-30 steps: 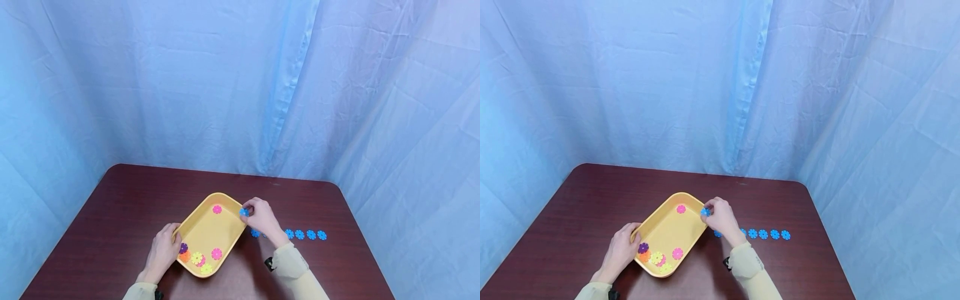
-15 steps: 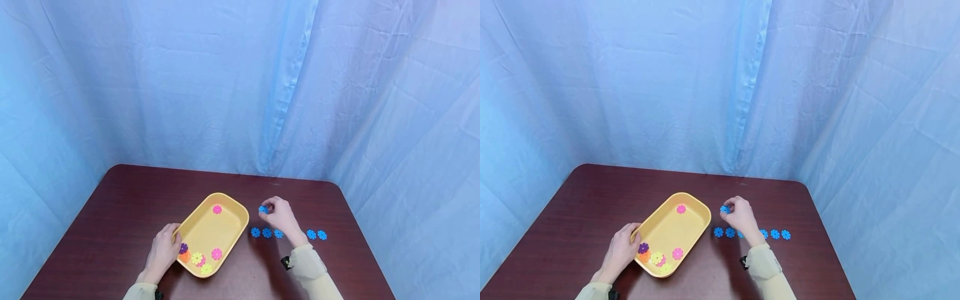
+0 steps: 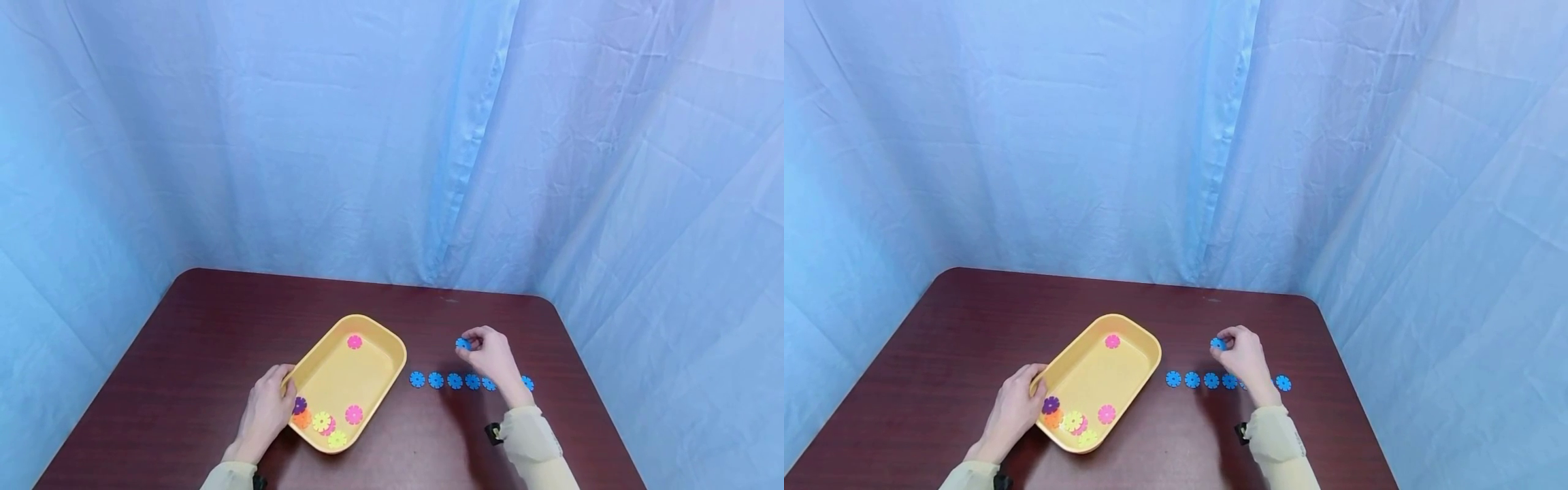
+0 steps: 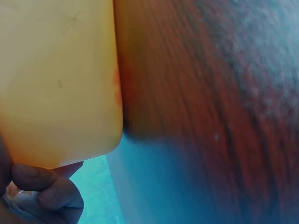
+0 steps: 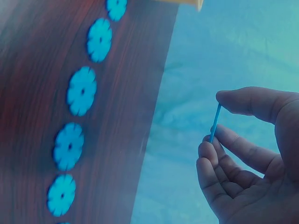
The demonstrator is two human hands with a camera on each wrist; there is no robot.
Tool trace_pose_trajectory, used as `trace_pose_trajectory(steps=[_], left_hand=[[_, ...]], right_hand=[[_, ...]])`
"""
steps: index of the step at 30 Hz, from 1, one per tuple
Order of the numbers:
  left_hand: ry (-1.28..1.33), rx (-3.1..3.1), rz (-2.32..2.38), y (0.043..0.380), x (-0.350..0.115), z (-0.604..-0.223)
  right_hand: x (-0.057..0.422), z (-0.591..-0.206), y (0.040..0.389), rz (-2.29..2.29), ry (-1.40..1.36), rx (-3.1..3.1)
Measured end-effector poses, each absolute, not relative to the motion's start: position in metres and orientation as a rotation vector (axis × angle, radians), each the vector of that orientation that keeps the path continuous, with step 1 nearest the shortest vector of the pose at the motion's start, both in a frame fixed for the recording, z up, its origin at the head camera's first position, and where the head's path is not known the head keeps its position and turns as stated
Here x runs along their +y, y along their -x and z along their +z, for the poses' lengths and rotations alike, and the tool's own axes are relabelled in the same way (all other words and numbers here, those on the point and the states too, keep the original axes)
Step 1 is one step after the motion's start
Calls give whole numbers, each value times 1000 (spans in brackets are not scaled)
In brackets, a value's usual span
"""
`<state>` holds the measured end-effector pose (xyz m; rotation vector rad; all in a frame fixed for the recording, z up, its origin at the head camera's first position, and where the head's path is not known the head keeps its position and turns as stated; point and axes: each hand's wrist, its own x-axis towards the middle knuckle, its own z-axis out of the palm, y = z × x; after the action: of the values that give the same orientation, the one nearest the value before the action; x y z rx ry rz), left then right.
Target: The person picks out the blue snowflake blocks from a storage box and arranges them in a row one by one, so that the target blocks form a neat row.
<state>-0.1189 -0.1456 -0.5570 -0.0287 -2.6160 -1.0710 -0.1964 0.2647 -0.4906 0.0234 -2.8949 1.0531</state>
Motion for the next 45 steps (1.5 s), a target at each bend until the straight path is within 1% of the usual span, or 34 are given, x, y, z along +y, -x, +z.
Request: trace_pose_trajectory(steps=[14, 27, 37, 45], left_hand=[[31, -2628, -1083, 120, -146, -559], [27, -2639, -1091, 120, -146, -557], [23, -2643, -1084, 120, -146, -558], [26, -2642, -1081, 120, -146, -558]], right_hand=[[320, -502, 191, 971, 99, -2897], [367, -514, 179, 961, 250, -2918], [398, -530, 168, 943, 318, -2919], [417, -539, 168, 883, 380, -2903]])
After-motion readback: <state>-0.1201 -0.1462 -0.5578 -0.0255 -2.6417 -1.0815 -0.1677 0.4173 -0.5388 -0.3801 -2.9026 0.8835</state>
